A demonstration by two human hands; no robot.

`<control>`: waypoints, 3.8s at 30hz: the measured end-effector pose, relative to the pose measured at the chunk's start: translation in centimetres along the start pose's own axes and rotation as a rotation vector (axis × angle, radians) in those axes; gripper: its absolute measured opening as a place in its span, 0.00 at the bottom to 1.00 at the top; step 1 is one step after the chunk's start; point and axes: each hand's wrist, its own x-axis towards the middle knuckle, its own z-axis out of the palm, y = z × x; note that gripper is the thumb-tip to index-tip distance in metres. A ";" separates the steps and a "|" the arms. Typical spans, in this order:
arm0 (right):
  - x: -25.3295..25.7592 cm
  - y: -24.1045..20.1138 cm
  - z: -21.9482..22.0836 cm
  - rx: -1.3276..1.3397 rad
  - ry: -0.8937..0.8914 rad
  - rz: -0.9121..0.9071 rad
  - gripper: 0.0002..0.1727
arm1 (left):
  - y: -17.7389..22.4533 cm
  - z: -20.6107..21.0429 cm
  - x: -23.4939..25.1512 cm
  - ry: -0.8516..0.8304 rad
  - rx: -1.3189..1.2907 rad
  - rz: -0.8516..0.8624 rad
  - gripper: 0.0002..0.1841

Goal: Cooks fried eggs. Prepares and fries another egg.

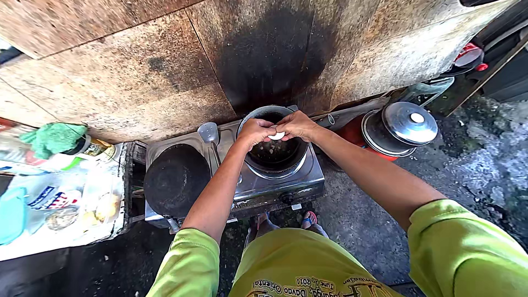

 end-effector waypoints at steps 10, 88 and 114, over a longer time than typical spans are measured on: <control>1.5 0.2 0.1 -0.014 -0.001 0.024 0.16 | -1.2 -0.1 1.5 0.002 -0.031 0.001 0.19; -9.1 -0.6 9.9 0.285 0.672 -0.484 0.28 | -7.5 -1.3 -10.7 -0.015 -0.783 0.268 0.24; -28.4 11.8 37.1 0.158 0.046 -0.590 0.34 | -26.0 -17.8 -44.0 0.688 -0.547 0.708 0.30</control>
